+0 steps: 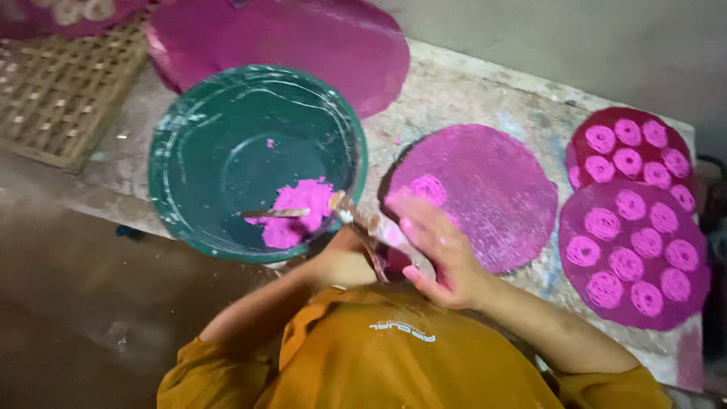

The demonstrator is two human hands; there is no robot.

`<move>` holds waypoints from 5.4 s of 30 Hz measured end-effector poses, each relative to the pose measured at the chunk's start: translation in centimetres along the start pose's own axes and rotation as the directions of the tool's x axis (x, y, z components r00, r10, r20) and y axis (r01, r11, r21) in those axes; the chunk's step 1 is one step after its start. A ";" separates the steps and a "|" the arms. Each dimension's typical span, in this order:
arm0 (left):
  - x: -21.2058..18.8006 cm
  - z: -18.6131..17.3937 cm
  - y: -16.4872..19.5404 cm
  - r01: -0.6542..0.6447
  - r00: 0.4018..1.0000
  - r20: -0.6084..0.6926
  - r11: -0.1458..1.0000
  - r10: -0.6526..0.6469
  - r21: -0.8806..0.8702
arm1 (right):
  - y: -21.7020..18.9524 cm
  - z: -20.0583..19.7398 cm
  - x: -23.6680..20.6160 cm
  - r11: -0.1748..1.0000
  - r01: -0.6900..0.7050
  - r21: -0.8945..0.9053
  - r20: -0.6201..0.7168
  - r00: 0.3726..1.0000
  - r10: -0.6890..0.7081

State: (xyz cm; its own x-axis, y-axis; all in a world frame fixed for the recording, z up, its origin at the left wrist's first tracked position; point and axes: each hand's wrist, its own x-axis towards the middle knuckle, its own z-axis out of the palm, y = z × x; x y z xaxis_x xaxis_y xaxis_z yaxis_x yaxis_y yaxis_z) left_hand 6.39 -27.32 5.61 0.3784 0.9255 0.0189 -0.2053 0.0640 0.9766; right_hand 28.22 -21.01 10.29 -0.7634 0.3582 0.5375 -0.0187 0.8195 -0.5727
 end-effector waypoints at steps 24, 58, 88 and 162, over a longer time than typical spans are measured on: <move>16.8 -1.1 -22.0 0.157 0.673 -0.736 0.987 -0.074 0.044 | 1.5 -6.4 -28.4 0.380 -0.398 0.835 -0.041 0.644 0.764; 19.5 3.1 -18.4 -0.308 0.850 -0.192 0.168 0.490 -0.936 | 8.4 -7.9 -19.0 0.194 -0.974 -0.118 0.390 0.134 0.911; 19.4 3.2 -23.7 0.313 0.899 -0.161 0.853 -0.408 -0.417 | 13.0 -9.0 -21.1 0.290 -0.944 0.158 0.289 0.326 0.900; 21.5 6.3 -19.3 -0.129 0.965 -0.263 0.867 -0.003 -0.481 | 17.2 -12.3 -26.3 0.208 -0.956 0.206 0.273 0.260 0.926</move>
State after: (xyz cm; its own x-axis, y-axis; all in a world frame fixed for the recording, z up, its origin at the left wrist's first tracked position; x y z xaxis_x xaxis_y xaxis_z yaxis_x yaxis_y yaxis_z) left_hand 24.23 -11.00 -11.52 0.1285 0.9909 -0.0408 -0.6611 0.1162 0.7412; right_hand 55.91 -10.83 -6.10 -0.3920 0.7302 -0.5595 0.5934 -0.2641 -0.7604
